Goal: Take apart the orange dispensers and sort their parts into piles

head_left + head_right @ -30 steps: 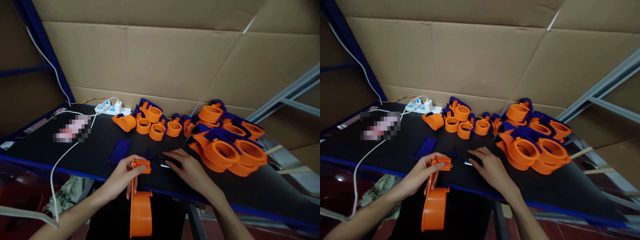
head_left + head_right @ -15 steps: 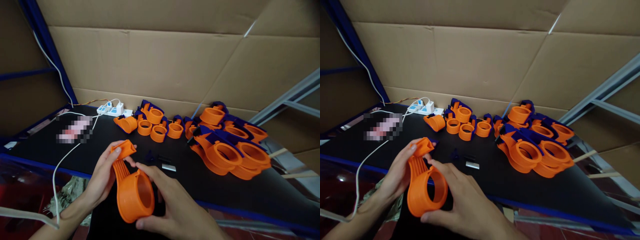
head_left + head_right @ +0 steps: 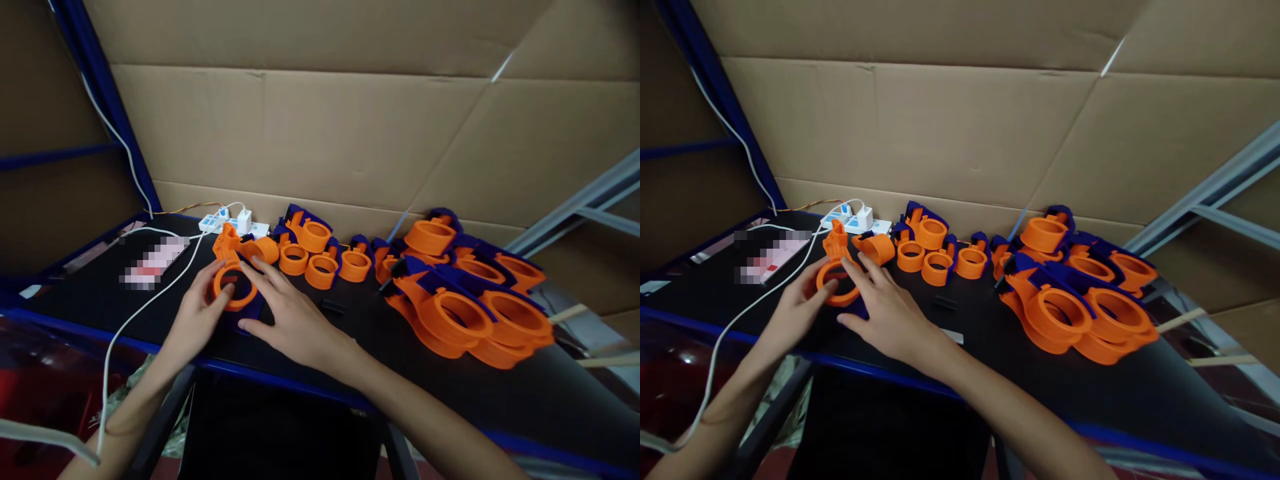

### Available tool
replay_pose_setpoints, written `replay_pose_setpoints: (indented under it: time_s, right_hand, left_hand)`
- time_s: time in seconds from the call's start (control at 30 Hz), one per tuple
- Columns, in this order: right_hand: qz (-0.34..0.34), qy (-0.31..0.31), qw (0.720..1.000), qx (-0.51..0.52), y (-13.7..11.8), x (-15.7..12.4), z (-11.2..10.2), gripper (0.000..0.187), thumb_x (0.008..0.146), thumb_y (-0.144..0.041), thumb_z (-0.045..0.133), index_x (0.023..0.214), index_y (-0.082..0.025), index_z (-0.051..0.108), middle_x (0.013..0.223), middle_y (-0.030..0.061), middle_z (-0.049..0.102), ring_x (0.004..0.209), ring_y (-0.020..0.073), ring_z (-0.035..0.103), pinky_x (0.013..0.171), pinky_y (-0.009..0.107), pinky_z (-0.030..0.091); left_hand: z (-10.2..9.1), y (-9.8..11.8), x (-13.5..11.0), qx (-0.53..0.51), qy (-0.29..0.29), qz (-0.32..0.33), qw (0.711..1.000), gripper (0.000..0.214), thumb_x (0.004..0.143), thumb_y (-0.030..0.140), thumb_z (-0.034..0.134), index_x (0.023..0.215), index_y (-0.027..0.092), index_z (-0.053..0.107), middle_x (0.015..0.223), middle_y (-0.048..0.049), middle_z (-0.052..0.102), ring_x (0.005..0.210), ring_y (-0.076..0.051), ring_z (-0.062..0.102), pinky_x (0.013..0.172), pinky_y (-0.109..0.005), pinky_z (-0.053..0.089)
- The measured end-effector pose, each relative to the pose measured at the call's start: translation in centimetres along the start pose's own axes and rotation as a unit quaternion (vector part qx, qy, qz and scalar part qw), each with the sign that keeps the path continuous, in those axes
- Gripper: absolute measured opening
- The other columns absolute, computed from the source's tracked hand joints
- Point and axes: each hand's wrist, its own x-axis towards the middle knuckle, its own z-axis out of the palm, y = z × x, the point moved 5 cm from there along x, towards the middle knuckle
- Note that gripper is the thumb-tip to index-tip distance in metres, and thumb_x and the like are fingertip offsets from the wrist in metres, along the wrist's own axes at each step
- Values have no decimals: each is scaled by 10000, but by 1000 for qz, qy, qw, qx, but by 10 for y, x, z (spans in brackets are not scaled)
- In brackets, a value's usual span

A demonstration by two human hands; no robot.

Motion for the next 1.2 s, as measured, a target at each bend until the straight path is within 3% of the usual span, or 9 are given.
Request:
replay_pose_setpoints:
  time_s: [0.2,0.3,0.43,0.6,0.77,0.9,0.97,1.1,1.2]
  right_hand:
    - [9,24,1000,1,16,-13,-9,589,962,-355,568,1518,-332,375,1596,68,316,1418,242,412,1167,489,381]
    - [8,14,1000,-24,23,-22,-12,517,968,-360,560,1469,-301,445,1560,82,368,1390,235,446,1139,482,420]
    - [-12,24,997,-66,31,-19,-20,462,969,-327,561,1424,-281,497,1473,93,471,1356,232,478,1110,476,445]
    - [-21,65,985,-155,42,19,-25,428,986,-329,515,1391,-191,514,1373,128,566,1305,264,488,1093,492,433]
    - [65,89,964,-241,61,71,-15,499,940,-392,582,1339,-96,539,1215,212,637,1212,374,520,909,536,506]
    - [98,90,964,-232,75,97,-6,384,877,-377,677,1158,-119,632,1076,190,683,1081,358,611,827,487,526]
    - [103,96,966,-219,78,101,-9,424,875,-441,674,1156,-127,624,1059,172,689,994,322,650,797,448,533]
    - [82,143,969,-181,71,87,-24,506,909,-517,600,1223,-121,566,1158,154,662,1043,279,643,866,401,521]
    - [41,203,968,-139,51,55,-35,531,894,-486,642,1286,-151,516,1240,132,625,1119,268,613,932,399,505]
  left_hand:
    - [-13,-38,57,153,-47,2,987,420,917,449,520,1222,194,657,1314,-135,651,1244,-329,574,1111,-488,373]
    - [-14,-49,71,189,-40,-10,981,428,927,444,500,1195,150,658,1317,-193,631,1298,-373,522,1118,-525,339]
    - [-13,-57,78,227,-25,-17,973,537,925,448,522,1351,121,541,1454,-232,517,1394,-400,417,1141,-561,278]
    - [-16,-53,74,250,-14,-2,968,525,939,426,506,1357,110,541,1434,-240,532,1371,-402,440,1141,-557,280]
    - [-11,-27,65,246,16,33,969,504,928,412,526,1363,160,550,1447,-194,528,1352,-400,445,1128,-556,298]
    - [3,-5,50,203,-4,72,977,341,944,386,512,1186,211,677,1257,-116,683,1175,-313,607,1049,-442,419]
    - [4,1,40,158,7,68,985,316,954,405,502,1119,223,701,1212,-104,709,1104,-290,648,980,-411,472]
    - [1,-4,26,-70,34,-29,997,353,894,469,613,1115,210,704,1221,-108,709,935,-259,686,773,-367,545]
    - [4,-6,23,-212,9,-95,973,433,863,447,659,1198,174,668,1290,-144,674,1105,-309,651,777,-393,574]
